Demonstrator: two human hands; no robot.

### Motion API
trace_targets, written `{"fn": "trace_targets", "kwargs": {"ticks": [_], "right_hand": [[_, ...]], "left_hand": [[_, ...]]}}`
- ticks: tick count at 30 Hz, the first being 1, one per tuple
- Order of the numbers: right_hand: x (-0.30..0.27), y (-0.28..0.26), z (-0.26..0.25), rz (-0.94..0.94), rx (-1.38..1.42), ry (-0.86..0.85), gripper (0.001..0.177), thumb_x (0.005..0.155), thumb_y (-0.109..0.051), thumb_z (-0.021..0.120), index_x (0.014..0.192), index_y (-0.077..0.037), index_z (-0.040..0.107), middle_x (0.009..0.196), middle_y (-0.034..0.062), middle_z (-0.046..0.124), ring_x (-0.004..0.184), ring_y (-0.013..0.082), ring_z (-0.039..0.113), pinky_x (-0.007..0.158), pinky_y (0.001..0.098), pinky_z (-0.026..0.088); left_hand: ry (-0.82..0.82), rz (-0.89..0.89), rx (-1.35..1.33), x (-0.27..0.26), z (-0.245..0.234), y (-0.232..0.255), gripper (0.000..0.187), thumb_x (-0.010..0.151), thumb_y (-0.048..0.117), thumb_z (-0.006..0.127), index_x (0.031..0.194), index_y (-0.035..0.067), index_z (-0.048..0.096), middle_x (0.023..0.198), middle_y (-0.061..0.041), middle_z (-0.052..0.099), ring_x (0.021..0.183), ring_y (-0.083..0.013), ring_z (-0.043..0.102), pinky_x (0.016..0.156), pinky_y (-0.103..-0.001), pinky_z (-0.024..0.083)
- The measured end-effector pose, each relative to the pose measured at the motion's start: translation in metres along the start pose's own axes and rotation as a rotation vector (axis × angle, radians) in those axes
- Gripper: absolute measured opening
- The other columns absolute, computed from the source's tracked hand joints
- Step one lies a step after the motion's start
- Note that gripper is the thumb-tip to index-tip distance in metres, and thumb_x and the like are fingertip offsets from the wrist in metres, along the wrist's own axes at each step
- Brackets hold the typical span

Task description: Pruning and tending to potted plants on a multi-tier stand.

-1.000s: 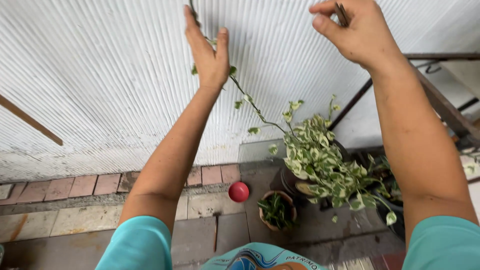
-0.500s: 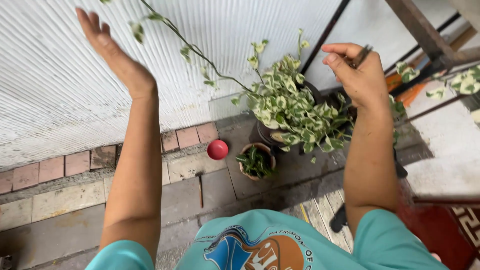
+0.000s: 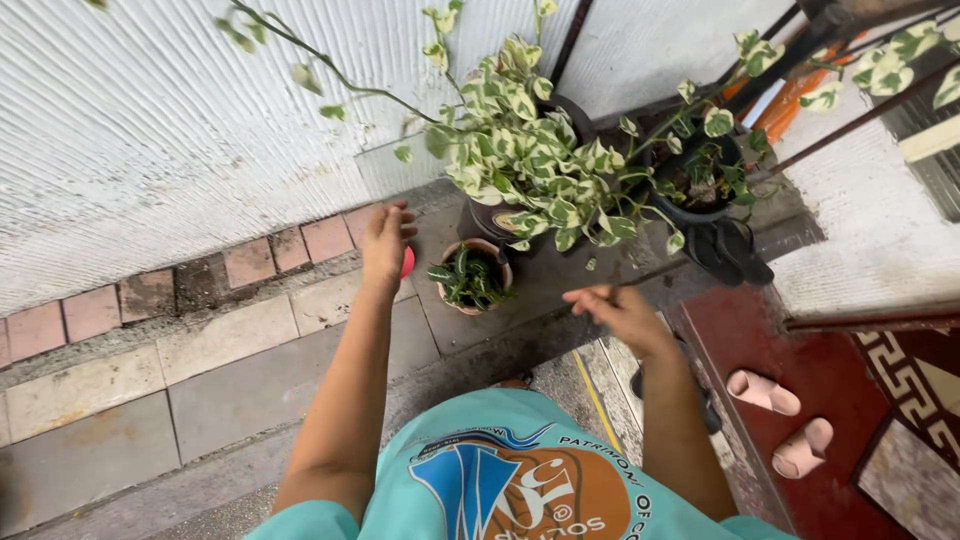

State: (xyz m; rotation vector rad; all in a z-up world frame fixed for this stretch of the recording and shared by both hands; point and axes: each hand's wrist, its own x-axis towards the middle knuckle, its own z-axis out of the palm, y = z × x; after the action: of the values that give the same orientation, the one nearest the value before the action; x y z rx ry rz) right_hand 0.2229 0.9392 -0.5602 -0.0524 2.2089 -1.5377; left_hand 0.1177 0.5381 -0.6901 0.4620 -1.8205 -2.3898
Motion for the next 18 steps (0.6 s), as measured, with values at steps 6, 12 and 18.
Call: {"fn": "trace_targets", "kwargs": {"ticks": [6,12,18], "right_hand": [[0.022,0.133,0.019,0.549,0.391,0.147,0.037,0.102,-0.033,0.058,0.129,-0.011,0.07,0.085,0.0063,0.068,0.059,0.0142,0.053,0.055,0.0342,0.048],[0.086,0.175,-0.013,0.537,0.623,0.302,0.031,0.1,-0.024,0.061,0.128,-0.014,0.069,0.086,0.0076,0.068,0.055,0.0144,0.049,0.053,0.0344,0.048],[0.177,0.169,-0.037,0.54,0.721,0.341,0.027,0.102,-0.026,0.069,0.119,-0.006,0.066,0.093,0.0096,0.07,0.056,0.016,0.048,0.052,0.0371,0.048]], "left_hand": [[-0.061,-0.395,0.061,0.007,0.069,-0.051,0.03,0.103,0.024,0.051,0.128,0.017,0.066,0.104,-0.002,0.069,0.078,-0.0121,0.063,0.064,-0.027,0.049],[-0.045,-0.407,0.024,0.066,0.119,-0.122,0.026,0.099,0.02,0.057,0.123,0.014,0.066,0.101,-0.004,0.069,0.061,-0.015,0.059,0.049,-0.028,0.048],[0.046,-0.461,0.032,0.088,0.159,-0.104,0.03,0.096,0.029,0.063,0.121,0.014,0.065,0.089,-0.006,0.063,0.058,-0.0135,0.053,0.046,-0.032,0.04]]}}
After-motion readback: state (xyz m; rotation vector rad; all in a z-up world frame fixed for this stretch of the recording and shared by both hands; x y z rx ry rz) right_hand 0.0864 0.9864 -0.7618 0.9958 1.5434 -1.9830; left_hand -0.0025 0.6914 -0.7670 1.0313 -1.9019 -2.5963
